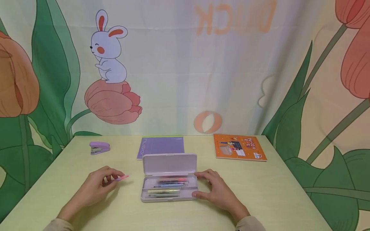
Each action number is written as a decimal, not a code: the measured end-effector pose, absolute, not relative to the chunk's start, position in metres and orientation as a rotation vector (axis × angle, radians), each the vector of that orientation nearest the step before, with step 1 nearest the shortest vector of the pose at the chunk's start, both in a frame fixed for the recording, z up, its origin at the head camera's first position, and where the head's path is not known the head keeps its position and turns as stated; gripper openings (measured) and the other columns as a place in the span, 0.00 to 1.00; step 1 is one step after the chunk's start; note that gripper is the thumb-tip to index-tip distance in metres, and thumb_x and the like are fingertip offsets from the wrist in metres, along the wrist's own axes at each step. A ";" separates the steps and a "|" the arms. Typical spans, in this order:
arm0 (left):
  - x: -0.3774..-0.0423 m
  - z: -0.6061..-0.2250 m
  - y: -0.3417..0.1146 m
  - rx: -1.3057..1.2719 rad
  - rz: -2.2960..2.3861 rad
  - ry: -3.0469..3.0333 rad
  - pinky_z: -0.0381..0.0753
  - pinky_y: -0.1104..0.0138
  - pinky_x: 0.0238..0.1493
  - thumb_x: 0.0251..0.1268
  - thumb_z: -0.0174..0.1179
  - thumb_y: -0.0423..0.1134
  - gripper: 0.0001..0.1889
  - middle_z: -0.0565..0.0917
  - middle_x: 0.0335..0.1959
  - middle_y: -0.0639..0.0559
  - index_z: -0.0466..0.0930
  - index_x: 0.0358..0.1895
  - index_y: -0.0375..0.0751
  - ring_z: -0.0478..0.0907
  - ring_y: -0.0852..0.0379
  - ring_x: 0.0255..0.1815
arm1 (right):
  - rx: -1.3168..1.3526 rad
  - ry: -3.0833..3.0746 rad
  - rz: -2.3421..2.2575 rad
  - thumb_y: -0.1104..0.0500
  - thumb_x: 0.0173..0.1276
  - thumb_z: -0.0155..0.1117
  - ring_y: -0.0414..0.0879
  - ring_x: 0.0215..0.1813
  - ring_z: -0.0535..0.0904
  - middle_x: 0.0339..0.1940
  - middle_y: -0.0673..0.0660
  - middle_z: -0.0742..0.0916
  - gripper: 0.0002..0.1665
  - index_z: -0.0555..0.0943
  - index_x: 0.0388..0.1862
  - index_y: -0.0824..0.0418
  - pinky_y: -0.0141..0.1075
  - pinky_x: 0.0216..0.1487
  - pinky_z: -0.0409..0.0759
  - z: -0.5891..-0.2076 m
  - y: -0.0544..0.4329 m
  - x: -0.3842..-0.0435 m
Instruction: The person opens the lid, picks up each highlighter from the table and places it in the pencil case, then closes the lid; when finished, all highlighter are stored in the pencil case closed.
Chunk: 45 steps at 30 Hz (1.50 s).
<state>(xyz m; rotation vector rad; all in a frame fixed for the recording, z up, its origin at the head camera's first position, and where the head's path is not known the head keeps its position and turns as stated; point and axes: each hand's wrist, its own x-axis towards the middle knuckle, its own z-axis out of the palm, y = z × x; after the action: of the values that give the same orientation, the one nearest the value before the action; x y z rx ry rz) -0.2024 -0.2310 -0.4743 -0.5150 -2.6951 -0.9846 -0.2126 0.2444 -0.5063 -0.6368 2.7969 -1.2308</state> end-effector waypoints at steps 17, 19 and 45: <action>-0.203 -0.446 -0.157 -0.930 -1.070 -2.590 0.84 0.66 0.42 0.68 0.71 0.26 0.14 0.85 0.40 0.58 0.93 0.50 0.49 0.79 0.62 0.40 | -0.631 2.808 -1.225 0.36 0.64 0.85 0.47 0.68 0.77 0.65 0.43 0.84 0.42 0.83 0.74 0.43 0.49 0.72 0.80 -0.507 0.244 -0.212; -0.203 -0.446 -0.145 -1.001 -1.071 -2.567 0.85 0.66 0.43 0.67 0.70 0.25 0.14 0.86 0.41 0.57 0.92 0.50 0.47 0.80 0.61 0.41 | -0.630 2.805 -1.231 0.36 0.64 0.85 0.47 0.67 0.77 0.65 0.43 0.84 0.42 0.83 0.75 0.43 0.48 0.72 0.80 -0.507 0.244 -0.212; -0.201 -0.463 -0.119 -0.934 -1.083 -2.588 0.82 0.65 0.43 0.66 0.75 0.28 0.15 0.86 0.44 0.52 0.92 0.54 0.45 0.82 0.52 0.42 | -0.652 2.806 -1.228 0.34 0.63 0.85 0.46 0.66 0.77 0.64 0.42 0.84 0.43 0.82 0.75 0.44 0.47 0.71 0.79 -0.506 0.246 -0.212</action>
<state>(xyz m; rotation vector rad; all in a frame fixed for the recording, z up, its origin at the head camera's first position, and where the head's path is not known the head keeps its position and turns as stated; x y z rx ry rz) -0.2005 -0.1189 -0.4632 -0.9340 -2.5876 -1.0833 -0.2125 0.2456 -0.5065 -0.6518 2.8056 -1.2282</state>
